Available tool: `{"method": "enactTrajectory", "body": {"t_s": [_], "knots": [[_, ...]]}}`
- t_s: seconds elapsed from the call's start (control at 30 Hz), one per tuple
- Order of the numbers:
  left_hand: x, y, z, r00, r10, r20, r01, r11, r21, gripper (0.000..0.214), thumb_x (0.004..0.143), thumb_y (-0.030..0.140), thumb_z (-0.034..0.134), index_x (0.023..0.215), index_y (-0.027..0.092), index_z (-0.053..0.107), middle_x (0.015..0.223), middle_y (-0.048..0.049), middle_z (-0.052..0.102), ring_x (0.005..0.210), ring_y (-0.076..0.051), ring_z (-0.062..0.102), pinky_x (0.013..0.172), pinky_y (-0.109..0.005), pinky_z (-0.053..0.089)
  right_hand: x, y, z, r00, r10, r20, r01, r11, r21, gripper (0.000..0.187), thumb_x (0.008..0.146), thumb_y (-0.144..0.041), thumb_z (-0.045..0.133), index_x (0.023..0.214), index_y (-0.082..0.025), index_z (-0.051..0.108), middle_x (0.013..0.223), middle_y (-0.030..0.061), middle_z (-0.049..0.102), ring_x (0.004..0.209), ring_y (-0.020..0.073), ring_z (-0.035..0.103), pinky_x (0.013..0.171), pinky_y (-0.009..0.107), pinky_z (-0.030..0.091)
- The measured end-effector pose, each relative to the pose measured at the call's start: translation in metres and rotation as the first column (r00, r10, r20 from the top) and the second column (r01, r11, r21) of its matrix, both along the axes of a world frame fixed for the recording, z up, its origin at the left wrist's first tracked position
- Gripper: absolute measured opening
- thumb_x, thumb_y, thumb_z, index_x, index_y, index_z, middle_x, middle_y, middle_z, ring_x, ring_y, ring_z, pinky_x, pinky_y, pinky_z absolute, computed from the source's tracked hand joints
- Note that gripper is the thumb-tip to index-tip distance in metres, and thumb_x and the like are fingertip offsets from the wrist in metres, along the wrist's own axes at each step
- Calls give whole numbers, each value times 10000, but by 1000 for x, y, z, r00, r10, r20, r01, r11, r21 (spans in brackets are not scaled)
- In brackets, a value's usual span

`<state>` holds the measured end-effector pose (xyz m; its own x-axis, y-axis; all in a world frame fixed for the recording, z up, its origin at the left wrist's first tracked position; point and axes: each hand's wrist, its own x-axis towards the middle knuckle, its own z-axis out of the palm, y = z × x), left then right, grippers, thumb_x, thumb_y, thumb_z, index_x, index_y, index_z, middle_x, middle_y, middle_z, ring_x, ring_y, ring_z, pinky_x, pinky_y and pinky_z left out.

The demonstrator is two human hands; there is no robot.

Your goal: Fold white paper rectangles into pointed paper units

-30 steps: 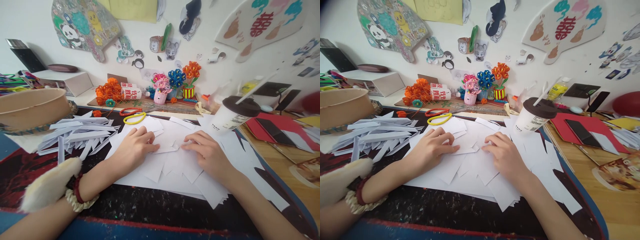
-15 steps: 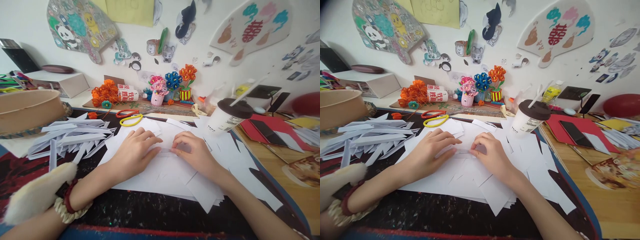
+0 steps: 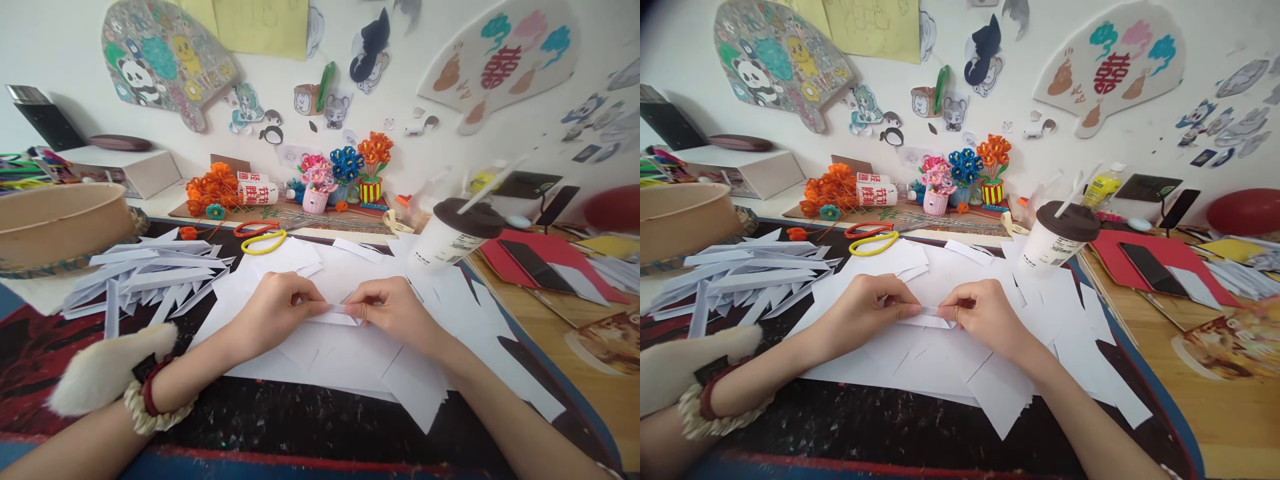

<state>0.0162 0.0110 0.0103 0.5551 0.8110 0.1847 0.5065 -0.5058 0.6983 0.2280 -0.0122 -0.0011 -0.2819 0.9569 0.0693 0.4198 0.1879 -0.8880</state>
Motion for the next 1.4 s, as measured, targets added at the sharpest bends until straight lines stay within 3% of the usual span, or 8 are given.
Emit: {"method": "enactTrajectory", "body": {"t_s": [0.17,0.27,0.4,0.57,0.73,0.87,1.1,1.4], "knots": [[-1,2,0,999,-35,7,36,998,-49,113,829,198,646,794,195,753,716,3,719,640,-126,585,588,-236,426,0,-1,3,999,-21,48,18,998,67,182,773,-202,646,592,-183,648,556,-3,640,534,137,553,531,273,461],[-4,5,0,997,-70,-44,70,998,7,153,851,178,613,876,227,756,792,0,736,702,-140,591,635,-254,444,0,-1,4,995,-34,97,24,994,107,136,784,-191,647,653,-185,686,634,3,680,597,142,571,566,274,466],[-4,6,-2,993,-57,-103,71,988,140,133,828,147,627,831,218,739,800,0,719,804,-172,573,729,-299,451,1,-2,3,986,-10,167,-18,986,163,82,791,-180,650,793,-209,727,769,3,720,647,141,570,592,279,471],[-2,6,-3,988,-52,-145,76,984,162,149,805,105,610,832,202,720,798,-2,699,821,-183,563,744,-313,448,1,-3,1,972,-10,235,-48,970,239,52,796,-184,677,811,-215,716,783,6,700,667,145,568,625,294,486],[-2,3,3,980,-141,-144,160,978,136,184,815,108,595,897,212,722,836,-4,710,843,-185,575,769,-325,452,0,-3,0,962,55,266,-145,932,331,128,856,-146,610,808,-220,704,817,12,681,771,156,611,697,304,511],[-2,-1,5,978,-126,-163,145,983,109,161,823,150,604,911,210,724,832,-7,718,819,-186,588,761,-335,454,2,-3,0,949,69,308,-192,901,389,172,864,-124,573,840,-222,711,857,24,686,796,164,629,708,311,524],[-2,-4,4,970,-88,-227,128,977,171,221,796,63,574,886,201,721,841,-14,718,846,-210,568,774,-359,432,3,-7,3,940,153,304,-261,898,354,291,894,-77,524,986,-264,726,896,29,651,788,153,616,673,290,506],[-3,-5,6,938,-98,-333,194,944,269,269,776,43,550,917,204,714,854,-33,703,838,-211,566,727,-344,413,9,-6,-5,905,146,400,-343,808,480,270,929,-112,476,998,-218,714,889,59,671,804,178,613,676,323,525]]}}
